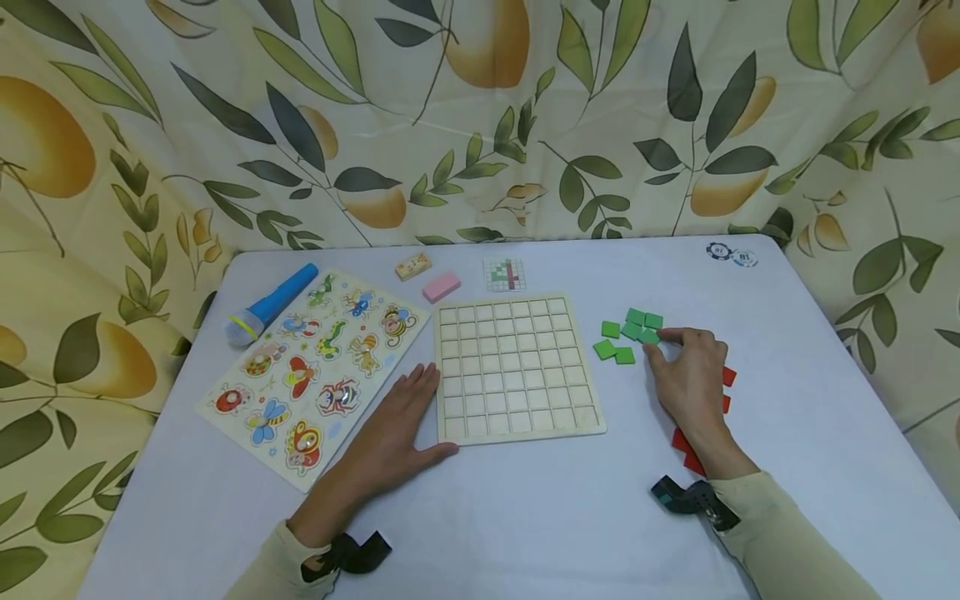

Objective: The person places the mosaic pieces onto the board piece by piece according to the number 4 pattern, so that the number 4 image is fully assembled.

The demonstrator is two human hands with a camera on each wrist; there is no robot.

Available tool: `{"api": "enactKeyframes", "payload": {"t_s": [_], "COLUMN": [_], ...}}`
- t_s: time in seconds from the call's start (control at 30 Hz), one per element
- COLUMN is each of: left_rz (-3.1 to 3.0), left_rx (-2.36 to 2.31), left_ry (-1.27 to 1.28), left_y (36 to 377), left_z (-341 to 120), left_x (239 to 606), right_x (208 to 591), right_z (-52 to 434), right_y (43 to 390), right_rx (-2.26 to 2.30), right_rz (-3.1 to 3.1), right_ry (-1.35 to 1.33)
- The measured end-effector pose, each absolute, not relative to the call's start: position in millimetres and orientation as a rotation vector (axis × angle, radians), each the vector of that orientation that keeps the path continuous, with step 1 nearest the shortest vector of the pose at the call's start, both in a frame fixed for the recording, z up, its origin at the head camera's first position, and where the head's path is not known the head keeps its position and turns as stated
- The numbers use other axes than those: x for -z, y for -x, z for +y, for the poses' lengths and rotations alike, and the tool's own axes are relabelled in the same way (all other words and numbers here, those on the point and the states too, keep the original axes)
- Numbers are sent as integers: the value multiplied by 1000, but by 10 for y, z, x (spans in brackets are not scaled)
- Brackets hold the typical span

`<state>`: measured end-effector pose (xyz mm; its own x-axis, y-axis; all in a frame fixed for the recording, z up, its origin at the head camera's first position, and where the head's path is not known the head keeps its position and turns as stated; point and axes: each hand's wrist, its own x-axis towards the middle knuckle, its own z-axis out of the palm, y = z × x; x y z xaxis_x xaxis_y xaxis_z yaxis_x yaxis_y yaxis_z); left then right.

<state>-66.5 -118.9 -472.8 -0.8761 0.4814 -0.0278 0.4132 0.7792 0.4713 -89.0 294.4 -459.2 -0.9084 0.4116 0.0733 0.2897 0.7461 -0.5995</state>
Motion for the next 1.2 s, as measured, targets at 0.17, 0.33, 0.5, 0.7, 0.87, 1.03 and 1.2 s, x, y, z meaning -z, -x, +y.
{"api": "enactKeyframes", "payload": {"t_s": [0.17, 0.33, 0.5, 0.7, 0.87, 1.03, 1.2], "left_rz": [2816, 2803, 2773, 2771, 2778, 2777, 2776], "left_rx": [-696, -686, -743, -740, -755, -771, -776], "left_ry": [-699, -689, -649, -643, -659, -658, -668], "left_y": [674, 698, 697, 700, 686, 680, 686], "left_z": [-1197, -1196, -1195, -1208, -1206, -1206, -1214], "left_x": [4744, 4733, 4734, 4748, 4743, 4736, 4735], "right_x": [4556, 4514, 4460, 4336, 4217, 4104, 4090], "right_z": [2868, 2698, 2536, 2373, 2280, 2159, 2085], "right_y": [848, 761, 720, 787, 951, 1211, 1505], "right_rx": [-894, -910, -907, -906, -865, -822, -820], "right_rz": [-2740, -2762, -2820, -2921, -2986, -3034, -3074], "right_ry": [451, 363, 186, -34, -171, -261, -344]}}
